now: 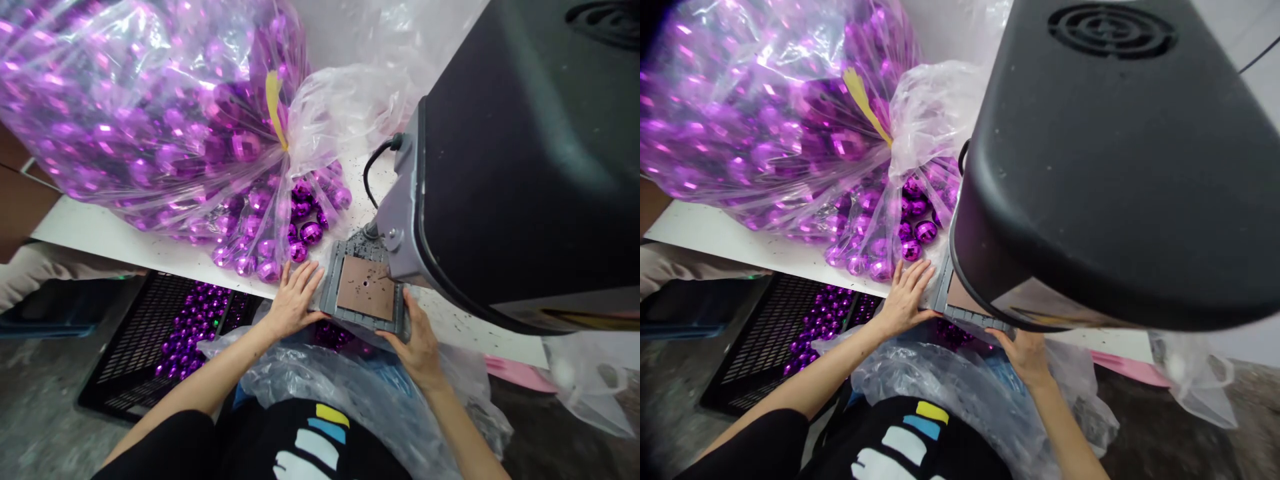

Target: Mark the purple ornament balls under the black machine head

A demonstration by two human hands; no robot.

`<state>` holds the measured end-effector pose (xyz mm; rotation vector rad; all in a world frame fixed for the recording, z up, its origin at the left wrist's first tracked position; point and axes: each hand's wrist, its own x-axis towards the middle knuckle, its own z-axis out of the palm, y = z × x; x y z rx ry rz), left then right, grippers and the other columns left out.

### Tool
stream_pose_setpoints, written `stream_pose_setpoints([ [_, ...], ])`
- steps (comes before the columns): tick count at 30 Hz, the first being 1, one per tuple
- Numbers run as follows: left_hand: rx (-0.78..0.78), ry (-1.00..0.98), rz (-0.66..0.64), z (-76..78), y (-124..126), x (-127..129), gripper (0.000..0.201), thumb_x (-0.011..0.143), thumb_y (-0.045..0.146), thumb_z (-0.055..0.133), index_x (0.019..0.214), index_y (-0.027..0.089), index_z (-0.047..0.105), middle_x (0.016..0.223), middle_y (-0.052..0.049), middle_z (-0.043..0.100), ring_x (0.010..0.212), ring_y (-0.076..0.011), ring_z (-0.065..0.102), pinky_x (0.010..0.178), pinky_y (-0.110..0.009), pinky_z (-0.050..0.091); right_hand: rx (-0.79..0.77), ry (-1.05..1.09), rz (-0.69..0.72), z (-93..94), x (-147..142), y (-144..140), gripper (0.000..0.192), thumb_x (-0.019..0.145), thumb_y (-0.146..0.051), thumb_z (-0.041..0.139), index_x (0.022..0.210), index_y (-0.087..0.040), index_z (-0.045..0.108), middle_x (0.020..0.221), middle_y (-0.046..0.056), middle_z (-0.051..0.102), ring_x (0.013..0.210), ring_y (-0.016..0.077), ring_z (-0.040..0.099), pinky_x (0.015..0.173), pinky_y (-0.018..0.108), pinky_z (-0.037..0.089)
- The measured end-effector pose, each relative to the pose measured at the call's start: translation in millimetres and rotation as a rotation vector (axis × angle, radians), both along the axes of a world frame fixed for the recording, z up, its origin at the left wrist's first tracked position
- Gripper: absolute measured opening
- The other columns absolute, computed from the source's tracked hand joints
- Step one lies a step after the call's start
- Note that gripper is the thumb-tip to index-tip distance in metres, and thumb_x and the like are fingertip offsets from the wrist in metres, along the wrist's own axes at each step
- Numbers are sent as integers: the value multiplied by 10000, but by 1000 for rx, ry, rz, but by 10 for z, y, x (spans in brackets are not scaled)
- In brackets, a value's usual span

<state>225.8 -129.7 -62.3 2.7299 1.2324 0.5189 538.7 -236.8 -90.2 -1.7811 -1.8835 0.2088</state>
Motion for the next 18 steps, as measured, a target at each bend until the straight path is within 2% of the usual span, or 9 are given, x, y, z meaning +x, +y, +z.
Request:
stream_pose_setpoints([
  [5,-36,-2,-1,32,-30,9,995,852,733,594,1582,120,308,1585,-238,411,1502,-385,332,1261,-636,54,23,22,-2,-14,-12,8,946,819,-556,674,1573,-196,231,1515,150,426,1412,270,465,1217,483,432],
  [9,-6,-27,-34,280,-62,47,864,866,722,588,1486,132,465,1507,-212,517,1439,-372,417,1246,-617,143,14,87,-27,-16,-32,8,943,812,-599,663,1568,-205,260,1504,137,445,1397,266,482,1214,475,434],
  [11,46,-57,-40,464,4,55,624,949,591,571,1392,153,555,1414,-159,615,1345,-315,516,1224,-539,242,-15,135,-53,4,-37,-1,991,781,-661,666,1565,-202,269,1500,139,450,1388,271,491,1208,481,437],
  [13,118,-44,9,635,129,26,378,1018,382,528,1322,171,603,1342,-113,674,1267,-271,574,1204,-501,274,-47,188,-91,34,-30,-20,1065,737,-705,684,1571,-206,247,1500,140,448,1386,274,492,1208,489,434],
  [15,171,35,79,749,261,-58,323,1020,249,511,1319,177,608,1329,-104,686,1246,-280,586,1214,-547,230,-74,240,-142,65,-11,-46,1103,713,-702,710,1576,-215,226,1501,138,446,1399,271,479,1234,502,400],
  [18,182,186,140,789,335,-252,386,987,224,571,1366,153,582,1320,-125,684,1184,-307,607,1184,-581,244,-102,322,-199,78,23,-74,1087,716,-675,718,1575,-232,219,1511,135,433,1394,256,486,1257,493,369],
])
